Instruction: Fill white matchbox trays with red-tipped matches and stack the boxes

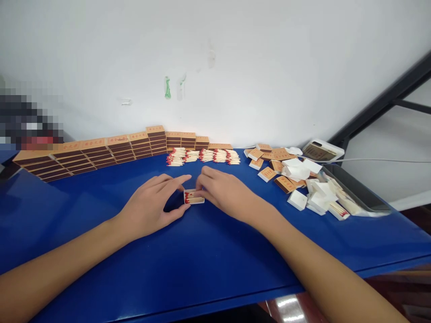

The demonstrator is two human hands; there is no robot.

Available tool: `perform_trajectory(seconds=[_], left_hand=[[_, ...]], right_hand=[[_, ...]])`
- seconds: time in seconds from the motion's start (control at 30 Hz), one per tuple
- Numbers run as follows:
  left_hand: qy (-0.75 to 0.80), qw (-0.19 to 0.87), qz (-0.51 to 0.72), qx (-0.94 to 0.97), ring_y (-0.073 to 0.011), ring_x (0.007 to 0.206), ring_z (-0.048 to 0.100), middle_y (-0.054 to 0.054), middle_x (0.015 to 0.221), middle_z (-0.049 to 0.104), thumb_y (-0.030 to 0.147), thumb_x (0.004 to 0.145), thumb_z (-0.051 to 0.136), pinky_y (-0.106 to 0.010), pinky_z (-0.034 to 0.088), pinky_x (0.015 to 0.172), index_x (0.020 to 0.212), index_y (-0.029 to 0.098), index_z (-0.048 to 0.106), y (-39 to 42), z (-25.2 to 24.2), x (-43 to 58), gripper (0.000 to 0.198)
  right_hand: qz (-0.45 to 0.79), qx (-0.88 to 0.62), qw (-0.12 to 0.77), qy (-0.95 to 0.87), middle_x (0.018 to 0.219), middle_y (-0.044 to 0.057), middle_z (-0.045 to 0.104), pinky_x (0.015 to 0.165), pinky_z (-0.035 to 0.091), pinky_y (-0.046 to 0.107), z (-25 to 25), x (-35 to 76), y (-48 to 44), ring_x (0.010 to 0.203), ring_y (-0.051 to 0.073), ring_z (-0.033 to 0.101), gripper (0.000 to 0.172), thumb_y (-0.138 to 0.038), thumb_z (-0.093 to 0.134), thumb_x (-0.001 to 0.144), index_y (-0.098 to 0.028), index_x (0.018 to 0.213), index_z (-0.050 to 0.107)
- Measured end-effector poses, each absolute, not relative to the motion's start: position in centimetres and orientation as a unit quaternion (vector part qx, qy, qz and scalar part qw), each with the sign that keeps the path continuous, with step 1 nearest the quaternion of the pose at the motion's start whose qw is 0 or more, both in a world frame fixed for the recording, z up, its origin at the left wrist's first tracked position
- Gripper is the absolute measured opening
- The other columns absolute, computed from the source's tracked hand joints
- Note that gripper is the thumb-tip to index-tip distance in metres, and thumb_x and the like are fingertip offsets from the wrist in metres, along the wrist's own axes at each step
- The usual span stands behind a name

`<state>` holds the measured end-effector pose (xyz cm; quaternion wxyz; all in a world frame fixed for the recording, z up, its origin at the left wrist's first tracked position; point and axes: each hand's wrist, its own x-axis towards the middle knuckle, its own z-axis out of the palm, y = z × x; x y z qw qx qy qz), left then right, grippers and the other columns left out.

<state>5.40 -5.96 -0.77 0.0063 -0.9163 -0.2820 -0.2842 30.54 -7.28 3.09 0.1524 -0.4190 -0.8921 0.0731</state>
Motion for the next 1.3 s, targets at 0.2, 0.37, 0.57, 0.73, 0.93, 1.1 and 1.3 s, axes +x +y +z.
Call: perform_trajectory(seconds=[0.2, 0.37, 0.57, 0.73, 0.93, 1.1, 1.3], left_hand=[[-0.283, 0.007, -0.278, -0.918, -0.0271, 0.103, 0.068, -0.007, 0.108, 0.077, 0.033, 0.101, 0.067, -0.044, 0.056, 0.092, 0.152, 0.017, 0.044, -5.9, -0.8, 5.4, 0.058], [-0.289, 0.002, -0.275, -0.917, -0.0274, 0.103, 0.067, -0.006, 0.108, 0.077, 0.034, 0.101, 0.066, -0.045, 0.056, 0.093, 0.151, 0.018, 0.045, -6.0, -0.7, 5.4, 0.057], [-0.281, 0.004, -0.281, -0.918, -0.0265, 0.102, 0.067, -0.006, 0.106, 0.077, 0.032, 0.101, 0.066, -0.045, 0.056, 0.091, 0.151, 0.016, 0.045, -6.0, -0.6, 5.4, 0.056], [-0.284, 0.003, -0.276, -0.918, -0.0269, 0.103, 0.067, -0.007, 0.108, 0.077, 0.033, 0.102, 0.064, -0.045, 0.057, 0.091, 0.153, 0.017, 0.044, -6.0, -0.5, 5.4, 0.057], [-0.289, -0.004, -0.27, -0.919, -0.0272, 0.104, 0.067, -0.007, 0.108, 0.077, 0.034, 0.103, 0.063, -0.045, 0.056, 0.092, 0.153, 0.018, 0.044, -6.0, -0.5, 5.3, 0.056], [-0.284, 0.0, -0.276, -0.919, -0.0268, 0.103, 0.067, -0.007, 0.108, 0.077, 0.032, 0.102, 0.065, -0.045, 0.057, 0.091, 0.152, 0.016, 0.045, -6.0, -0.6, 5.3, 0.056], [-0.288, 0.0, -0.269, -0.919, -0.0271, 0.104, 0.066, -0.007, 0.108, 0.077, 0.034, 0.102, 0.064, -0.045, 0.056, 0.091, 0.153, 0.018, 0.044, -6.0, -0.5, 5.3, 0.057]], right_hand=[[0.01, -0.407, 0.139, -0.903, 0.1, 0.007, 0.061, 0.067, 0.045, 0.032, 1.7, 29.0, -7.4, 0.079, 0.019, 0.062, 0.02, -0.032, 0.053, 0.111, -0.018, 0.099, 0.063], [-0.008, -0.432, 0.198, -0.88, 0.097, 0.007, 0.064, 0.071, 0.045, 0.033, 2.5, 31.4, -6.1, 0.081, 0.021, 0.061, 0.02, -0.034, 0.052, 0.111, -0.02, 0.102, 0.064], [-0.041, -0.54, 0.172, -0.823, 0.095, 0.01, 0.067, 0.074, 0.046, 0.037, 2.0, 39.0, -2.2, 0.084, 0.026, 0.063, 0.012, -0.027, 0.061, 0.099, -0.02, 0.099, 0.071], [-0.022, -0.57, 0.156, -0.806, 0.097, 0.011, 0.068, 0.075, 0.047, 0.038, 1.1, 41.3, -0.8, 0.085, 0.027, 0.064, 0.015, -0.026, 0.057, 0.096, -0.021, 0.094, 0.071], [-0.008, -0.565, 0.157, -0.81, 0.095, 0.012, 0.067, 0.077, 0.047, 0.039, 0.9, 41.0, -0.6, 0.086, 0.027, 0.063, 0.014, -0.026, 0.055, 0.097, -0.02, 0.091, 0.067], [0.0, -0.563, 0.165, -0.81, 0.095, 0.011, 0.066, 0.075, 0.046, 0.038, 0.7, 41.2, -0.5, 0.085, 0.027, 0.062, 0.013, -0.027, 0.055, 0.098, -0.02, 0.095, 0.066], [-0.008, -0.558, 0.17, -0.812, 0.091, 0.01, 0.064, 0.075, 0.046, 0.038, 0.5, 41.5, -0.3, 0.083, 0.026, 0.06, 0.013, -0.027, 0.055, 0.098, -0.021, 0.092, 0.065]])
